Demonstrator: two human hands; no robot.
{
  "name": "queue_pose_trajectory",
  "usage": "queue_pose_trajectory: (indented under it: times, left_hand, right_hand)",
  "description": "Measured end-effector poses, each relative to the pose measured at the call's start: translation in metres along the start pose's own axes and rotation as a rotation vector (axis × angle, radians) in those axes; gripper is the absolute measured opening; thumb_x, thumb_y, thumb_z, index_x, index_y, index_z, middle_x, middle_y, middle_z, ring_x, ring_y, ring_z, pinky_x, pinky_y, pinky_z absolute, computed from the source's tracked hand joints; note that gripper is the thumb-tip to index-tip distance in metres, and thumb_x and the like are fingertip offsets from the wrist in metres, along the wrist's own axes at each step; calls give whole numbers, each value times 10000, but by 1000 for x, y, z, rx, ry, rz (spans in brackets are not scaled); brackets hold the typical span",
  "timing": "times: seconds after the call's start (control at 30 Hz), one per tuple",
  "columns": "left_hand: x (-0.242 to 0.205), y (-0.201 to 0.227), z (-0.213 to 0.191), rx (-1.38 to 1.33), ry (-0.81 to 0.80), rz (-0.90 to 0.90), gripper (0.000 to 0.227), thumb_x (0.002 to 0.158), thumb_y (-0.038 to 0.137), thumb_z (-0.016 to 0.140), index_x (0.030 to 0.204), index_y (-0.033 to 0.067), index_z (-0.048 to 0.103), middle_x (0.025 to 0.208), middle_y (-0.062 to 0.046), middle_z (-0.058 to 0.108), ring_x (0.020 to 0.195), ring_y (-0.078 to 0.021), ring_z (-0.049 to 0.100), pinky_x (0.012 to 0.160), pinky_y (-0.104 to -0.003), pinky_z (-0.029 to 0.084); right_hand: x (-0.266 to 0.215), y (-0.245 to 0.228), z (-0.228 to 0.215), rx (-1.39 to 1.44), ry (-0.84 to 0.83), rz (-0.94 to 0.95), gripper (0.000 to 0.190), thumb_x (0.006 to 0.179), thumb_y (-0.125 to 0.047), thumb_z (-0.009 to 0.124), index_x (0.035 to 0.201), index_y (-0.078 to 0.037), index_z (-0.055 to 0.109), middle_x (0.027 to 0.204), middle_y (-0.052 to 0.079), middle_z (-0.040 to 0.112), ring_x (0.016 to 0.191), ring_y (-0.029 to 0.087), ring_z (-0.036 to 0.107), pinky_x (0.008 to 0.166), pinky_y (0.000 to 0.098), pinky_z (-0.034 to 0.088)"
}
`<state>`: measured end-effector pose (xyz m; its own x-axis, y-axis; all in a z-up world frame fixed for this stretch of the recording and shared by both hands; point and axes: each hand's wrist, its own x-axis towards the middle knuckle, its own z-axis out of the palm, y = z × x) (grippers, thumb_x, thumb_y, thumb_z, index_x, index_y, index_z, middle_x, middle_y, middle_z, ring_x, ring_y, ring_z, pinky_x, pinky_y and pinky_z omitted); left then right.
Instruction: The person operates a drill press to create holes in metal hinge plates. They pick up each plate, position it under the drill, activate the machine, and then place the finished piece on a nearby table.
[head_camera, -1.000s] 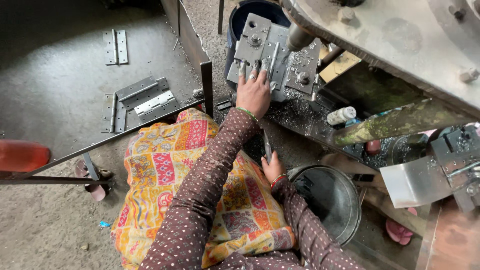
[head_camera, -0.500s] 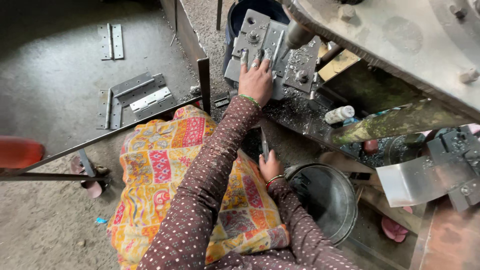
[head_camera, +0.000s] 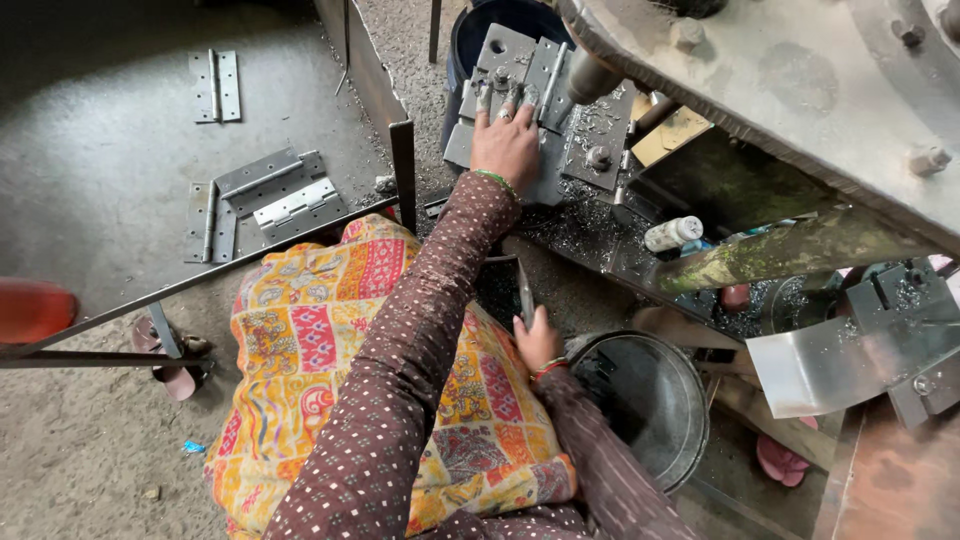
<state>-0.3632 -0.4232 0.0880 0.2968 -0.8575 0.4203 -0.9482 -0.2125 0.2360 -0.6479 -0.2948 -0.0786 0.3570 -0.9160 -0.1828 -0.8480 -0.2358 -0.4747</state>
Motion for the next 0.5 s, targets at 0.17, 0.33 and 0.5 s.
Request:
queue_pose_trajectory:
  times: [0.17,0.33,0.5]
  left_hand:
    - [-6,6,-33,11,-134,-25,227,982,156,545,1074,83,740,1359,-93,604,1287,-261,559,1080,-600,369]
    - [-50,-2,-90,-81,-319,56,240,856,213,655,1067,130,734,1346,-24,578,1287,-205,532,1113,-522,351]
    - [-130,-51,-102,-205,287,-17,423,923,216,685,1335,162,606,1392,-30,561,1275,-250,555,1101,-476,423]
  right_hand:
    - [7,22,39,0,43,-96,408,921,-443,667,1082,-88,550,737,242,691,703,494,671,602,580,515]
    - [6,9,-20,161,-45,-133,409,863,-435,707,1004,-63,611,785,197,713,739,419,721,650,509,546]
    - [2,-23,-99,-120,-40,-137,483,943,-487,698,1161,-60,645,758,196,722,731,400,706,682,507,528]
